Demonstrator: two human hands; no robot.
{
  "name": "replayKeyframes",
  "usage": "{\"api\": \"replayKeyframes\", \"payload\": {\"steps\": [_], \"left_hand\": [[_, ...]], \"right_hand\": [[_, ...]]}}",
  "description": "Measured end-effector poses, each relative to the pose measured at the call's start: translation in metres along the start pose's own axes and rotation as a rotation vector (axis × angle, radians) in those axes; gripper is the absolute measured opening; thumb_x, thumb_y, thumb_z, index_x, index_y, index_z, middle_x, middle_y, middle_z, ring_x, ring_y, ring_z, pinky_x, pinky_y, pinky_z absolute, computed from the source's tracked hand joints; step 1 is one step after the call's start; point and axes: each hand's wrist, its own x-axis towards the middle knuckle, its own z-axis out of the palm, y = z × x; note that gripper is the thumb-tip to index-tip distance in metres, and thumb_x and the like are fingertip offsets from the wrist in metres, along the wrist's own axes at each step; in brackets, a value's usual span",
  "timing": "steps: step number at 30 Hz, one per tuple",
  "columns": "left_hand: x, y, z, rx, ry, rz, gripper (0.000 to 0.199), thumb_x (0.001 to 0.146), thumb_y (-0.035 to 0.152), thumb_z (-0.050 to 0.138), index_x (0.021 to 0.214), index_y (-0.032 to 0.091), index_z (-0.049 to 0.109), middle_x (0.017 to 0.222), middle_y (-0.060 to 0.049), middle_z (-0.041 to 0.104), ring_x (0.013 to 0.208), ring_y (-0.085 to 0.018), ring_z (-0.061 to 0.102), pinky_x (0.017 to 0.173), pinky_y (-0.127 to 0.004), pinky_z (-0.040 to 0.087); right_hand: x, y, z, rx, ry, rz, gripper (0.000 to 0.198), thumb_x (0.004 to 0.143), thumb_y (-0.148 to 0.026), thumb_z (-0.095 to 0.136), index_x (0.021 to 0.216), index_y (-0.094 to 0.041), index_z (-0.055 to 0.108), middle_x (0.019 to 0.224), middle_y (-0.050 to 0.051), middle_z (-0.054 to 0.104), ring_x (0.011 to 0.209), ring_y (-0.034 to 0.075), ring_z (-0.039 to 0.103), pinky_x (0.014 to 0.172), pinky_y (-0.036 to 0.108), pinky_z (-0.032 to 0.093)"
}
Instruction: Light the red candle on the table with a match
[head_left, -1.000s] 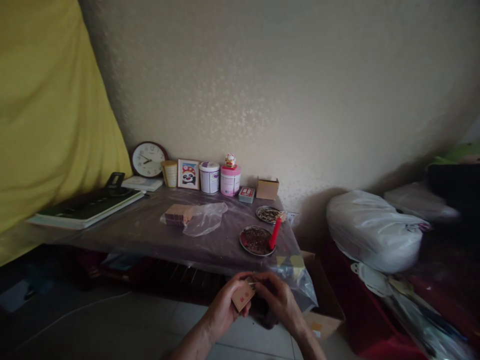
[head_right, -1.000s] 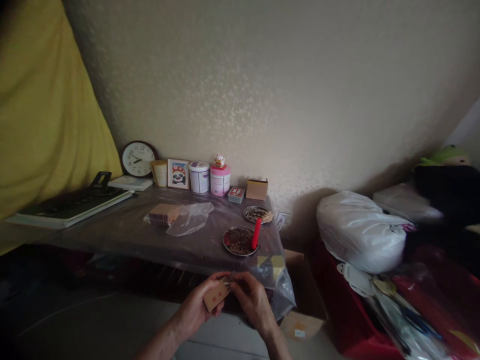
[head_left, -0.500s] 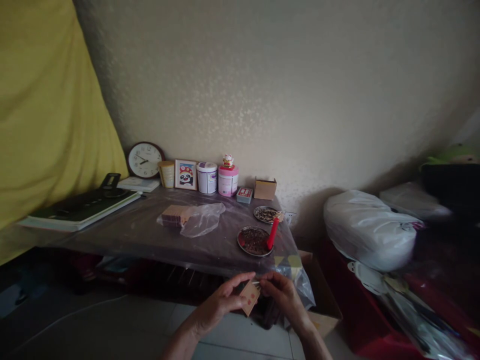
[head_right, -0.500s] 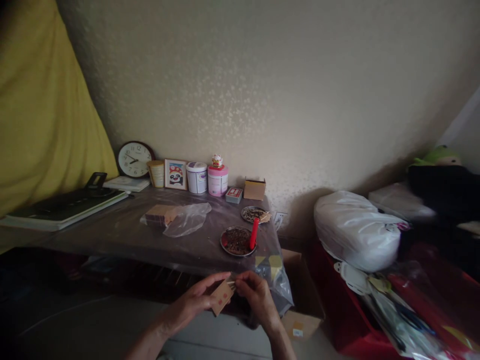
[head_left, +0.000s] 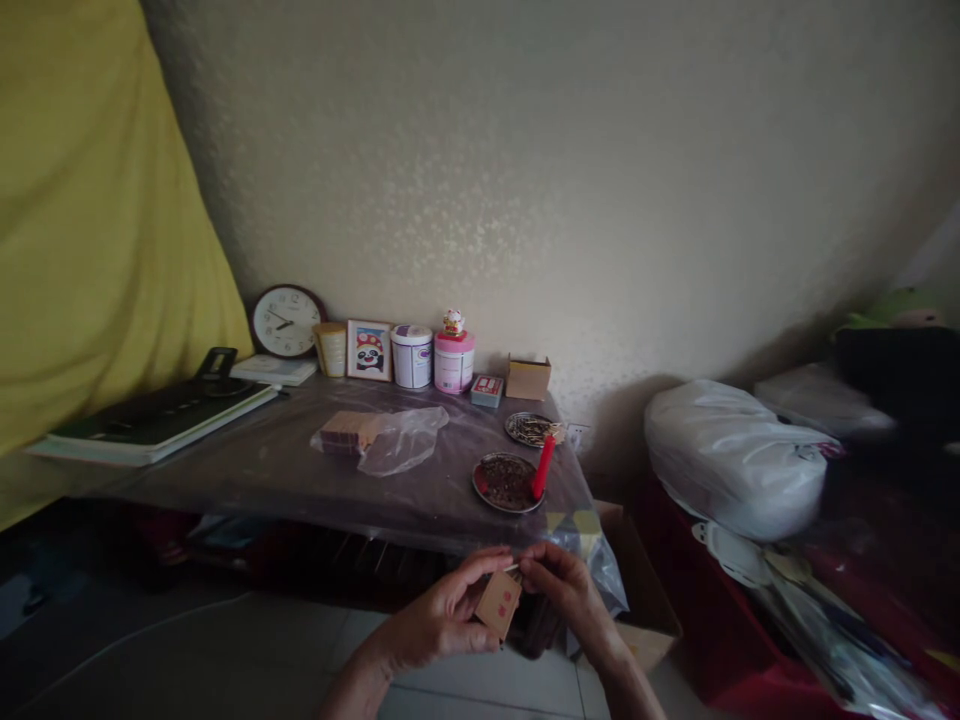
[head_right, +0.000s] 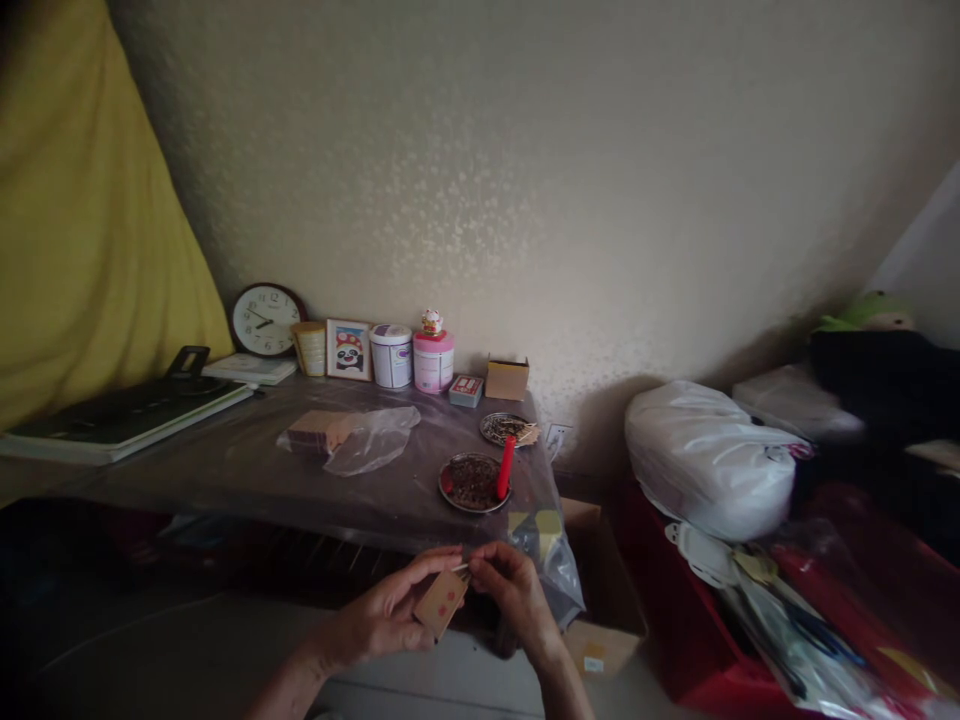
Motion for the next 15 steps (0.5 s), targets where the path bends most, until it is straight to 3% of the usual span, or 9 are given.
{"api": "replayKeyframes", "payload": {"steps": [5, 12, 15], "left_hand": [[-0.002, 0.006, 0.003, 0.061, 0.011, 0.015, 0.061, 0.068, 0.012, 0.066, 0.124, 0.029, 0.049, 0.146, -0.007, 0.025, 0.132, -0.027, 0.030, 0.107, -0.042, 0.025], [-0.001, 0.010, 0.009, 0.029, 0.065, 0.050, 0.061, 0.069, 0.009, 0.063, 0.124, 0.030, 0.045, 0.146, -0.005, 0.025, 0.127, -0.026, 0.037, 0.104, -0.040, 0.030], [0.000, 0.008, 0.010, 0.051, 0.093, 0.068, 0.059, 0.070, 0.009, 0.062, 0.122, 0.030, 0.045, 0.146, -0.005, 0.025, 0.124, -0.026, 0.040, 0.102, -0.040, 0.032]], "right_hand": [[0.000, -0.001, -0.006, 0.034, 0.074, -0.020, 0.032, 0.064, -0.047, 0.073, 0.071, -0.017, 0.064, 0.060, -0.003, 0.061, 0.055, 0.011, 0.055, 0.058, 0.024, 0.046], [0.001, -0.003, -0.010, 0.107, 0.255, -0.126, 0.034, 0.069, -0.049, 0.069, 0.071, -0.018, 0.055, 0.090, 0.004, 0.066, 0.065, 0.014, 0.061, 0.069, 0.030, 0.050], [0.000, -0.005, -0.007, 0.102, 0.296, -0.164, 0.034, 0.067, -0.049, 0.070, 0.071, -0.019, 0.053, 0.087, 0.004, 0.066, 0.066, 0.015, 0.063, 0.070, 0.031, 0.051]]}}
